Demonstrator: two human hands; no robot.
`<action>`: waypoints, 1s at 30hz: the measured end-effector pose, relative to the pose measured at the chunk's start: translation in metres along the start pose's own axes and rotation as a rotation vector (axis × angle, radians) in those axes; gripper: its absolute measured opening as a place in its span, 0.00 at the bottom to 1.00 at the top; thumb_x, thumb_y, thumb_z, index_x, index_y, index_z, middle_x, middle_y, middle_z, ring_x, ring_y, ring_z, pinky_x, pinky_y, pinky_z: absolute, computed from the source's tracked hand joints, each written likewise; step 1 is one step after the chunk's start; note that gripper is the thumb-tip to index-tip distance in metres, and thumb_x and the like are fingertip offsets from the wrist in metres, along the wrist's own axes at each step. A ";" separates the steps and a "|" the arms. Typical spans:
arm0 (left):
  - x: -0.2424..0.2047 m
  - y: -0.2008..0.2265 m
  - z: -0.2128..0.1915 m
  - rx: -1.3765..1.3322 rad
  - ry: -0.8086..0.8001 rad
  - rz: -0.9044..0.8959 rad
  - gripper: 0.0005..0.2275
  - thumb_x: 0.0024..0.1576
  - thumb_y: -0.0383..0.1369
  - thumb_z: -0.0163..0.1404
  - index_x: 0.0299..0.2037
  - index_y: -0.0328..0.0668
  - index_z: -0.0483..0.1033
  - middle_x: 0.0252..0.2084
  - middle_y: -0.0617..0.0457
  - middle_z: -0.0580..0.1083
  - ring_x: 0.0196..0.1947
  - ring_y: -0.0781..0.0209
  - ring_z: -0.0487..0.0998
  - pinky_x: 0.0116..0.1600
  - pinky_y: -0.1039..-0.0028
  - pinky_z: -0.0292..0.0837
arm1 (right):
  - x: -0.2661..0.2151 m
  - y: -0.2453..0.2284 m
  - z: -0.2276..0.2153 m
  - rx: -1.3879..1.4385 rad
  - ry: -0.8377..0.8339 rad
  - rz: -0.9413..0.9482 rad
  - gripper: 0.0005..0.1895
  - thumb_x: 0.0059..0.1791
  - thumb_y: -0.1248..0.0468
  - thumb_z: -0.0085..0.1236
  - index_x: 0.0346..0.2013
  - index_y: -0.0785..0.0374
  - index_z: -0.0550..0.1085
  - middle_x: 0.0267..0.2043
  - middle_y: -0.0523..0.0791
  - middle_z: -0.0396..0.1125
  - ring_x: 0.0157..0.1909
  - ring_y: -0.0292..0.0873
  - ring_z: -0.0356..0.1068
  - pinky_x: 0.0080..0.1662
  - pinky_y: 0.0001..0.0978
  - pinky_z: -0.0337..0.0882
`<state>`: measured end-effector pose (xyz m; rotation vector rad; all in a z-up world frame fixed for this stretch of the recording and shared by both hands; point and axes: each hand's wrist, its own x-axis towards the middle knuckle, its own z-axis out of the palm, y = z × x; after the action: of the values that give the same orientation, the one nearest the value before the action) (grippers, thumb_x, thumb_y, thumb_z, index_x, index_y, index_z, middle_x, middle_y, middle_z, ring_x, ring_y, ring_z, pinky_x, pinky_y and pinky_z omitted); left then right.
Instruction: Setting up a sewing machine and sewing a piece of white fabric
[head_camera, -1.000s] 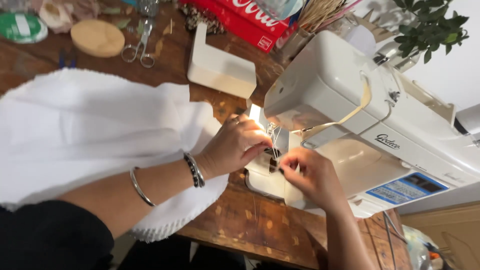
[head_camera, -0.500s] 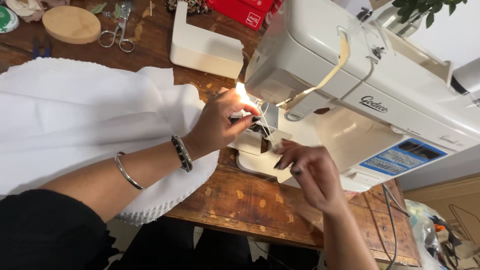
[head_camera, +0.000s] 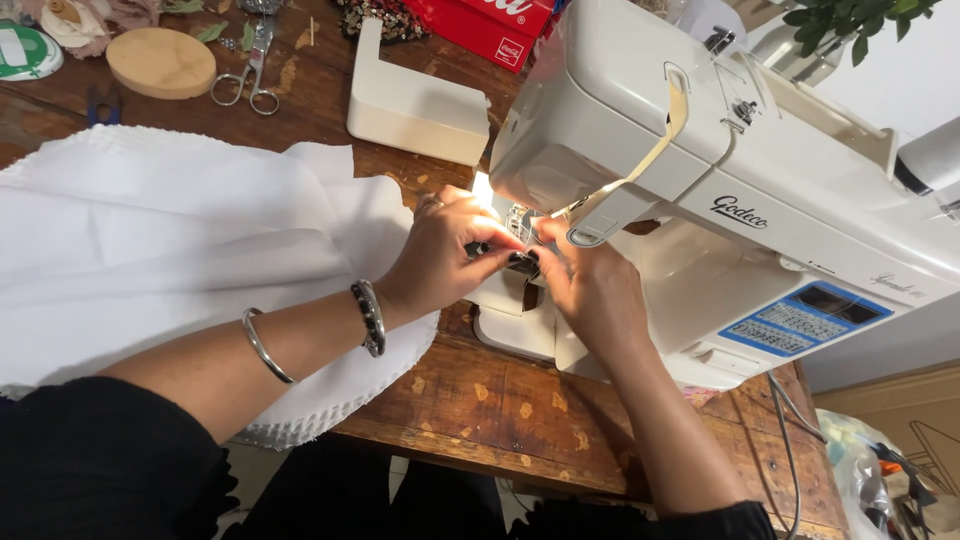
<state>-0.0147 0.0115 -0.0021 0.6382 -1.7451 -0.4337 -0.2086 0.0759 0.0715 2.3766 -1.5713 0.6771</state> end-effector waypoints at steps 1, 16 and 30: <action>-0.001 -0.003 0.003 0.017 -0.002 0.008 0.02 0.52 0.32 0.63 0.31 0.54 0.84 0.31 0.60 0.77 0.43 0.57 0.73 0.53 0.65 0.60 | 0.002 0.009 0.005 0.015 -0.019 0.009 0.13 0.54 0.56 0.59 0.52 0.54 0.75 0.39 0.45 0.75 0.39 0.56 0.76 0.39 0.51 0.75; -0.001 -0.016 0.000 0.021 0.133 0.081 0.03 0.53 0.36 0.63 0.33 0.58 0.82 0.30 0.63 0.73 0.42 0.57 0.73 0.51 0.65 0.62 | 0.004 0.008 0.010 0.406 -0.041 0.207 0.05 0.47 0.64 0.66 0.38 0.53 0.83 0.23 0.38 0.70 0.17 0.32 0.57 0.23 0.23 0.59; 0.004 -0.018 -0.007 -0.039 0.158 0.037 0.04 0.55 0.34 0.64 0.31 0.51 0.82 0.29 0.60 0.74 0.40 0.56 0.74 0.51 0.67 0.64 | -0.009 0.012 0.015 0.224 0.032 0.102 0.04 0.49 0.61 0.66 0.38 0.51 0.83 0.26 0.41 0.74 0.25 0.43 0.69 0.33 0.33 0.71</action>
<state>-0.0053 -0.0049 -0.0079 0.5955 -1.5925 -0.3800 -0.2185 0.0722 0.0531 2.4370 -1.6932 0.9550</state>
